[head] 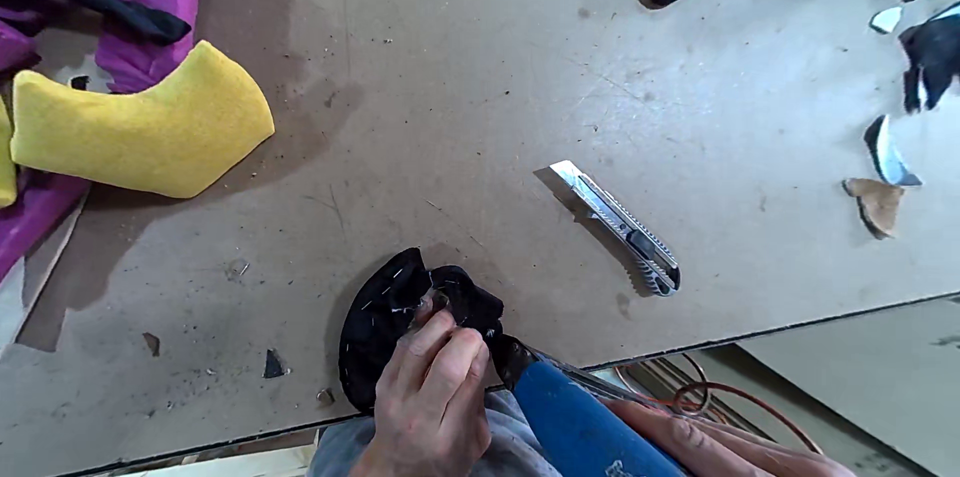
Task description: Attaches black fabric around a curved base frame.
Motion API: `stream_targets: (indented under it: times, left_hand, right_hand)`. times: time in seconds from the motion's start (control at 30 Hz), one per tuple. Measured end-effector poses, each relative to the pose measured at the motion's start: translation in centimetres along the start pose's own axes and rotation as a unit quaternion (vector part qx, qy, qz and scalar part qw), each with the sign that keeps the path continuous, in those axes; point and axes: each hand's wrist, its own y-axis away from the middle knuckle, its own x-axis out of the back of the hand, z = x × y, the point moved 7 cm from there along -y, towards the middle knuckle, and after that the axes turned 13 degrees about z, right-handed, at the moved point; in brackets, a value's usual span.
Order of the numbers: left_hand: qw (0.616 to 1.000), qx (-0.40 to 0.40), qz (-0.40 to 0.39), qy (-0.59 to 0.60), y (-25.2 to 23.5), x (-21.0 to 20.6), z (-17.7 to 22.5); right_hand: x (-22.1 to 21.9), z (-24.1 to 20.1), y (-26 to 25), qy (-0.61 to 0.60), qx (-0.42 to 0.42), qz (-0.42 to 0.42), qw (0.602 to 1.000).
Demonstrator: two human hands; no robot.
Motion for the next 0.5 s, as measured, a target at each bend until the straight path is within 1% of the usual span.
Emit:
stream_targets:
  times: [0.23, 0.37, 0.43, 0.5]
  left_hand:
    - [1.000, 0.009, -0.006, -0.003, -0.1, -0.1, 0.0]
    - [1.000, 0.007, -0.015, -0.010, -0.1, -0.1, 0.0]
    - [1.000, 0.008, -0.016, -0.016, -0.3, 0.0, 0.1]
    - [1.000, 0.018, -0.008, -0.018, -0.5, 0.2, 0.0]
  right_hand:
    - [0.1, -0.6, -0.8, 0.007, -0.007, -0.029, 1.000]
    - [-0.4, -0.9, -1.0, 0.017, -0.037, -0.049, 0.998]
    - [0.0, -0.7, -0.5, 0.019, -0.042, -0.025, 0.999]
    - [1.5, 0.1, 0.7, 0.031, -0.058, 0.042, 0.997]
